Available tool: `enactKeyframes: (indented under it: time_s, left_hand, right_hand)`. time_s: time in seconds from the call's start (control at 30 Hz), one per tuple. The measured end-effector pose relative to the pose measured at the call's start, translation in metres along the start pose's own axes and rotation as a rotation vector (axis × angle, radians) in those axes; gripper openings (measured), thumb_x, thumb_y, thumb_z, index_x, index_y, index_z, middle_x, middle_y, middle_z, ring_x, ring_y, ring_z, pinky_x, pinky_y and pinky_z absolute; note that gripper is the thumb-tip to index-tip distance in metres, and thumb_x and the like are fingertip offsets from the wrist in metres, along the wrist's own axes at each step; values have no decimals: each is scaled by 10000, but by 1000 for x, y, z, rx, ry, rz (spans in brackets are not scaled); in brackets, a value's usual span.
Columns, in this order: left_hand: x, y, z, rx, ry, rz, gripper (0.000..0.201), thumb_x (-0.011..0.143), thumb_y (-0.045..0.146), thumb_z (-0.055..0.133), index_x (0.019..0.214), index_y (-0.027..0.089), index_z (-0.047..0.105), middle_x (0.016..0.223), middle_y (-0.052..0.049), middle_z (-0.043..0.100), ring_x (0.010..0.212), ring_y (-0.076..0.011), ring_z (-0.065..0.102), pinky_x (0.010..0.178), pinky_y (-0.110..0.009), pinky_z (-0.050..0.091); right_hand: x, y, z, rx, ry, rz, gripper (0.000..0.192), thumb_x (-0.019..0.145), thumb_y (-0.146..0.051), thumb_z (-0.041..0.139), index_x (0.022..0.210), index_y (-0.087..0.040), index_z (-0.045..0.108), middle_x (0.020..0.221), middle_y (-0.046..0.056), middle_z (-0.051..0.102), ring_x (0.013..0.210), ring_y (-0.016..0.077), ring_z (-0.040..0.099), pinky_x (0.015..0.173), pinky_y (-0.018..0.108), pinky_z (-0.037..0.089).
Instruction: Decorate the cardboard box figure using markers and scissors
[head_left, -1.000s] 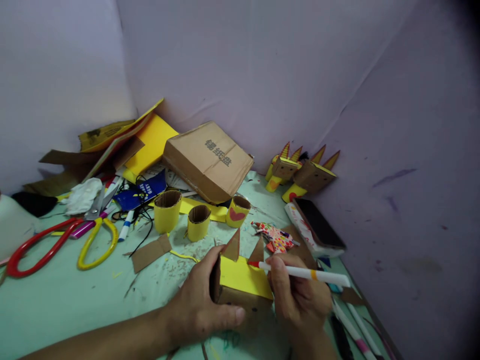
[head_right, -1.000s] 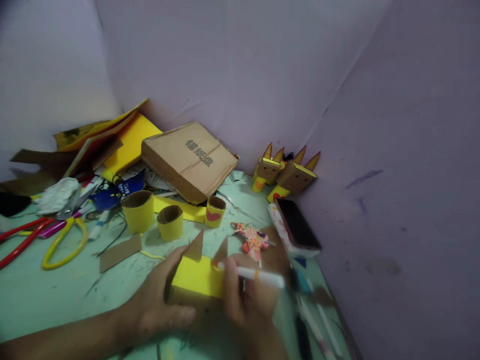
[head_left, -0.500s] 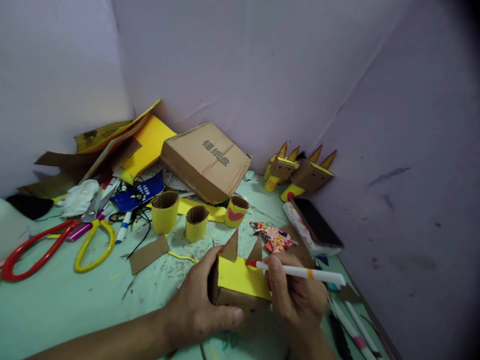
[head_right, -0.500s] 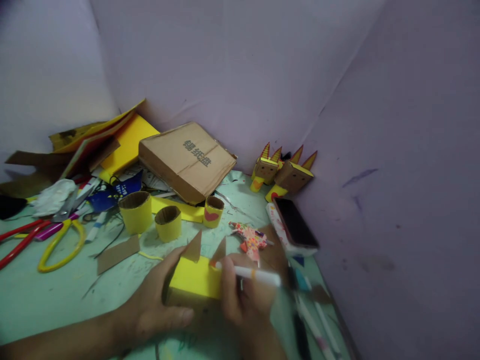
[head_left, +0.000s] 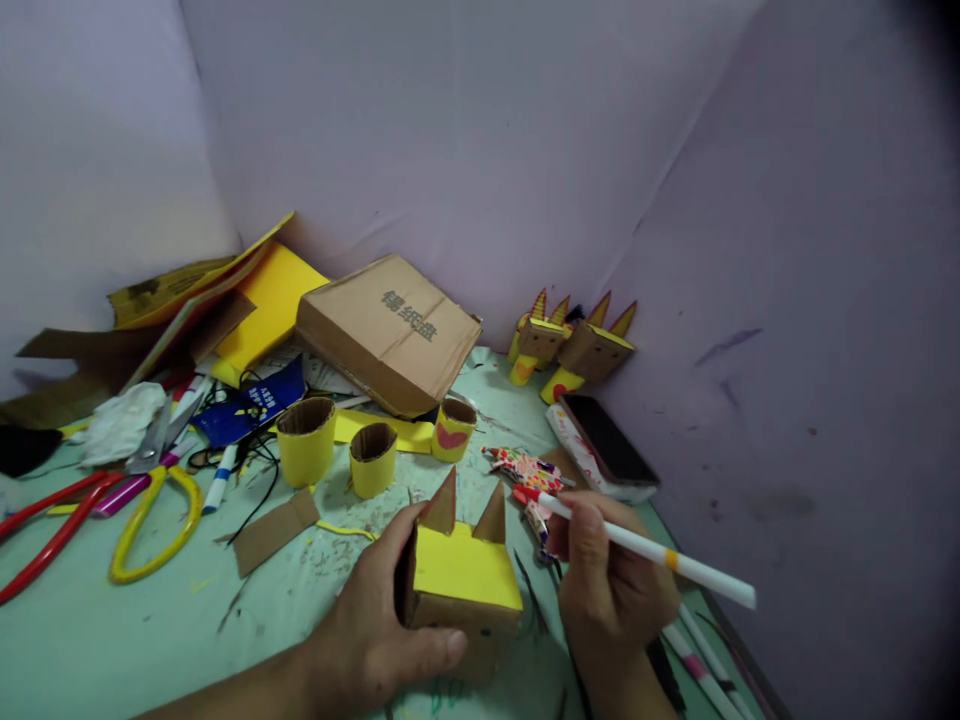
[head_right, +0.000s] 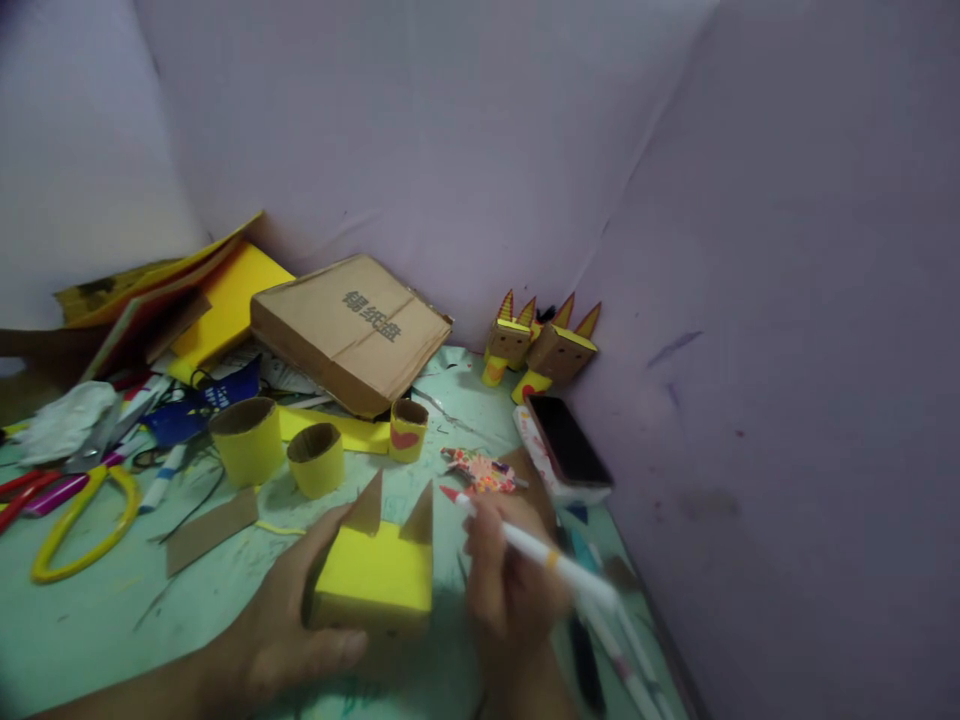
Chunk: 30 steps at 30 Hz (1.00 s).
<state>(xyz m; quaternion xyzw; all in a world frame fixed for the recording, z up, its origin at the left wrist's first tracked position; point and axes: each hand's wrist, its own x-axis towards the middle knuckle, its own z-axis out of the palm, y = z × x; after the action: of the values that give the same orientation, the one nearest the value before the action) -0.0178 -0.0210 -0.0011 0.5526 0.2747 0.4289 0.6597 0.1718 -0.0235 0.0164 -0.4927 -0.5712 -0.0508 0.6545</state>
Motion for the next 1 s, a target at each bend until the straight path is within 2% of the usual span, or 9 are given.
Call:
enactKeyframes:
  time_s: [0.17, 0.43, 0.8, 1.0]
  left_hand:
    - [0, 1, 0, 71, 17, 13, 834, 604, 375, 834, 1332, 225, 456, 1186, -78, 678, 1094, -352, 623, 895, -423, 524]
    - [2, 0, -1, 128, 24, 17, 829, 606, 406, 829, 1321, 230, 448, 1162, -75, 686, 1093, -347, 622, 898, -418, 526]
    - [0, 1, 0, 107, 34, 8, 785, 609, 370, 833, 1293, 217, 482, 1146, -67, 687, 1055, -324, 634, 875, -383, 523]
    - [0, 3, 1, 51, 11, 12, 739, 616, 354, 831, 1264, 216, 503, 1187, -76, 677, 1035, -319, 645, 885, -397, 518]
  right_hand:
    - [-1, 1, 1, 54, -86, -34, 189, 950, -212, 535, 805, -171, 650, 558, -26, 591, 394, 93, 523, 362, 190, 419]
    - [0, -2, 4, 40, -113, -9, 220, 954, -219, 532, 762, -178, 634, 571, -26, 583, 414, 94, 514, 382, 202, 410]
    - [-3, -3, 1, -8, -231, -97, 202, 950, -147, 503, 779, -206, 592, 593, -29, 578, 448, 102, 526, 424, 220, 413]
    - [-6, 1, 0, 5, -224, -156, 114, 929, -153, 534, 856, -200, 607, 591, -24, 585, 424, 105, 505, 417, 236, 401]
